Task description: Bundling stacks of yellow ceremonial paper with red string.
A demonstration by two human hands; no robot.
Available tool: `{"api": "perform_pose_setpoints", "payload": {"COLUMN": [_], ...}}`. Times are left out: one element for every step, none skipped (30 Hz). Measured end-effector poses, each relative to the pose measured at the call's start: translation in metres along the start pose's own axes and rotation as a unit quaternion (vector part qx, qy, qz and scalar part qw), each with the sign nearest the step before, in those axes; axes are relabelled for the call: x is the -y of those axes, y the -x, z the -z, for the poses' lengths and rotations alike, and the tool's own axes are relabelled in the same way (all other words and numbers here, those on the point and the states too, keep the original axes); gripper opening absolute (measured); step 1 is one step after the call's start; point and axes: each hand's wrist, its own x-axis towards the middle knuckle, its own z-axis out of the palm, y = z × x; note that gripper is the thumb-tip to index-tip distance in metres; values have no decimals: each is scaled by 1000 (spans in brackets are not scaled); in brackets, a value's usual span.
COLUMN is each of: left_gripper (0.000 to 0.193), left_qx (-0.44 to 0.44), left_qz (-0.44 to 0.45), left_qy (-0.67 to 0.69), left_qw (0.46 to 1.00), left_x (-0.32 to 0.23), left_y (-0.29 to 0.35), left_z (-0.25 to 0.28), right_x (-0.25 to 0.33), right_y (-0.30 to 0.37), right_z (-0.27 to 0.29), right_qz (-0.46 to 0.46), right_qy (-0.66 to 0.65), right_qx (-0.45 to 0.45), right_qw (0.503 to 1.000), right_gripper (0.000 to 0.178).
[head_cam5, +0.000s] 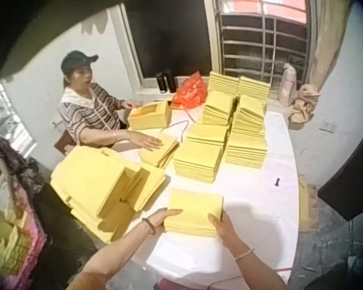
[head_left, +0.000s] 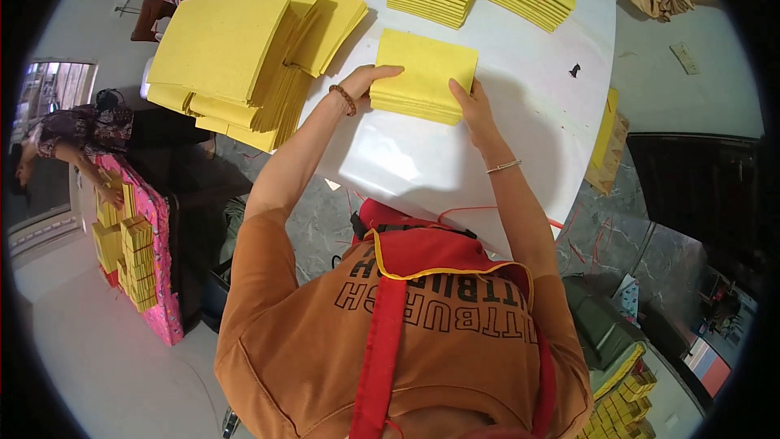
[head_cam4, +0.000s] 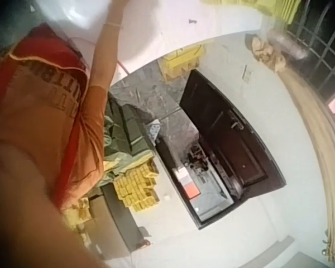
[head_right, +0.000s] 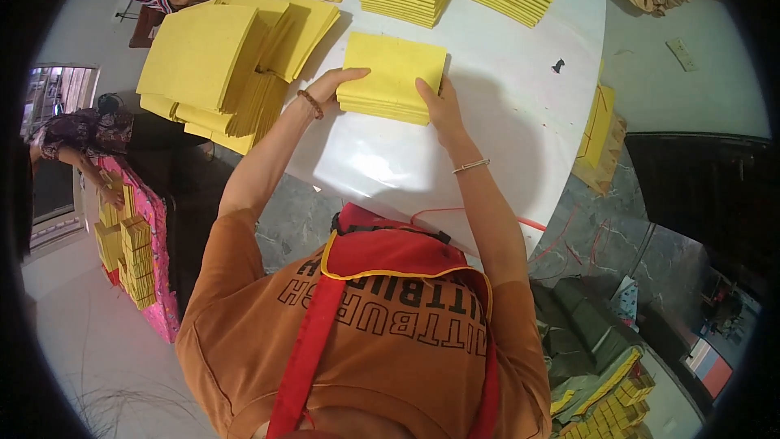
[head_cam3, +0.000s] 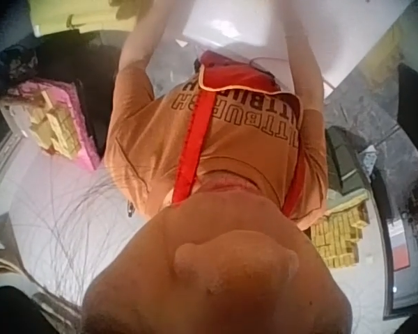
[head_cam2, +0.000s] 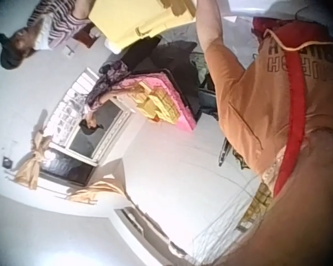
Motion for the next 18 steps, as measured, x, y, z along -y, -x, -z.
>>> {"api": "perform_pose_setpoints", "payload": {"left_gripper": [58,58,58,60,65,72,72,74,76,86,86,91,96,100,100,97,95,95], "left_qx": [3,29,31,23,18,55,62,66,71,63,66,33,-1,-5,-6,7,19,21], "left_qz": [-25,-33,-33,-94,-152,-178,-174,-220,-265,-246,-244,-277,-300,-340,-340,-303,-265,-264], "left_qy": [19,12,10,5,0,16,16,-36,-87,-141,-139,-336,-519,-524,-524,-552,-579,-580], "left_qw": [1000,999,999,995,988,982,983,973,958,957,958,899,800,781,781,777,770,770], "left_x": [-1,-3,4,15,18,21,17,14,13,13,21,38,55,66,70,65,59,56], "left_y": [4,7,6,5,6,9,15,20,23,25,20,8,-7,-16,-23,-23,-21,-21], "left_z": [-5,-5,-3,0,-4,-9,-16,-23,-28,-35,-33,-25,-15,-16,-8,-10,-12,-13], "right_x": [4,10,13,12,10,7,15,30,38,34,25,15,4,-5,-13,-15,-16,-17], "right_y": [2,4,7,13,20,25,33,41,45,48,49,51,50,49,47,46,42,40], "right_z": [3,7,12,17,24,30,32,33,35,41,47,53,57,59,62,65,66,67], "right_qz": [2,-3,-9,-7,12,30,30,69,106,105,119,132,132,153,174,172,167,163], "right_qy": [-1,12,25,25,14,2,2,55,108,109,131,153,155,233,309,308,297,285], "right_qx": [-1,29,59,59,53,46,39,69,98,92,88,85,83,71,59,56,54,53], "right_qw": [1000,999,998,998,998,998,999,994,983,984,980,976,976,958,933,934,939,943], "right_gripper": [56,65,76,76,87,100,100,108,117,117,117,117,117,114,111,111,106,102]}}
